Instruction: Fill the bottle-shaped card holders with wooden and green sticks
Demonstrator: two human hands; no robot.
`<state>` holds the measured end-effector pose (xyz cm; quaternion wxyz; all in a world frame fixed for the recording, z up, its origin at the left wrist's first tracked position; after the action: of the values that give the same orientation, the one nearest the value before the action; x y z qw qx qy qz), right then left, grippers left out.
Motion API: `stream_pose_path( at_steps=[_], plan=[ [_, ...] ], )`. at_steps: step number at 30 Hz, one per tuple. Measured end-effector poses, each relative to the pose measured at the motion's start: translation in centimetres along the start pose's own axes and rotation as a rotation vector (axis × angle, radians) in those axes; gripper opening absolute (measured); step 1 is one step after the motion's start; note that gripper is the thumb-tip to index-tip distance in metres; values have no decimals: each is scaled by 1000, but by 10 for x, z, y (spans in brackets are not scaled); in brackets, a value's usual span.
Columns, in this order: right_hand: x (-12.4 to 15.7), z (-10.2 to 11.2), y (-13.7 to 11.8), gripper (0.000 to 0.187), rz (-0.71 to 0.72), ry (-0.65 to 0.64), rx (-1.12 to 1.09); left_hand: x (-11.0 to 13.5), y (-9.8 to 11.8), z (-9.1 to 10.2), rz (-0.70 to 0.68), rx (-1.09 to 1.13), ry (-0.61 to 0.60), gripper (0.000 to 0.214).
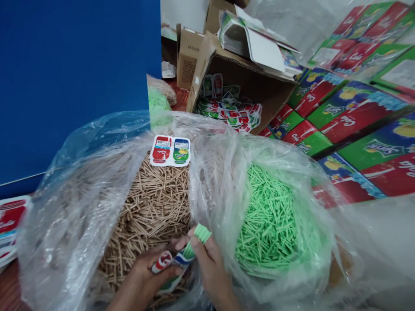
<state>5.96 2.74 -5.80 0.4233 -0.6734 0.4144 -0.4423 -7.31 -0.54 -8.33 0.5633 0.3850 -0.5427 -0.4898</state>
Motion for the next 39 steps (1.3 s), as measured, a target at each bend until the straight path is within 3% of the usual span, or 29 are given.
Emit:
stream_pose_path(
  at_steps=[2, 4, 9, 12, 14, 16, 18, 22, 26, 30, 32, 34, 36, 39],
  plan=[
    [7, -4, -11, 30, 96, -49, 135, 3, -11, 1, 181, 132, 40, 13],
    [13, -9, -19, 29, 189, -98, 242, 6, -13, 2, 228, 196, 64, 14],
    [32, -25, -22, 30, 451, -223, 417, 5, 9, 7, -42, 130, 34, 11],
    [39, -23, -20, 41, 586, -172, 625, 6, 18, 12, -188, 57, 25, 14],
    [44, -19, -28, 47, 773, -128, 762, 8, 20, 13, -253, 33, 9, 15],
    [49, -22, -38, 45, 984, -211, 900, 10, 21, 14, -304, 20, 18, 16],
    [48, -23, -45, 42, 1050, -313, 1001, 12, 22, 16, -344, 11, 18, 16],
    [47, -16, -69, 34, 1062, -203, 954, 14, 21, 19, -333, 9, 21, 17],
    [45, -25, -64, 20, 939, -281, 1059, 16, 24, 17, -338, -18, 5, 22],
    [48, -25, -64, 11, 1033, -240, 987, 20, 25, 15, -352, 10, 20, 25],
    [46, -21, -61, 8, 1010, -236, 977, 22, 26, 13, -391, 43, 19, 27],
    [45, -16, -55, 10, 941, -260, 924, 23, 25, 12, -385, 49, 21, 27],
    [44, -8, -47, 20, 849, -242, 817, 22, 18, 15, -290, 89, 69, 28],
    [39, 4, -27, 35, 596, -89, 654, 21, 7, 18, -119, 223, 157, 34]
  ],
)
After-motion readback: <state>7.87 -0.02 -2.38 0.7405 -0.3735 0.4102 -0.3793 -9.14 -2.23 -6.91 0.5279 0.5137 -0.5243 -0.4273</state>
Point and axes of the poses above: each hand's wrist, its own x-axis away from the middle knuckle, its own z-axis out of the back of the hand, y = z × x, the point moved 6 cm from there along -x, towards the middle knuckle, and after that the axes turned 1 degree about z, right-handed, at the moved point
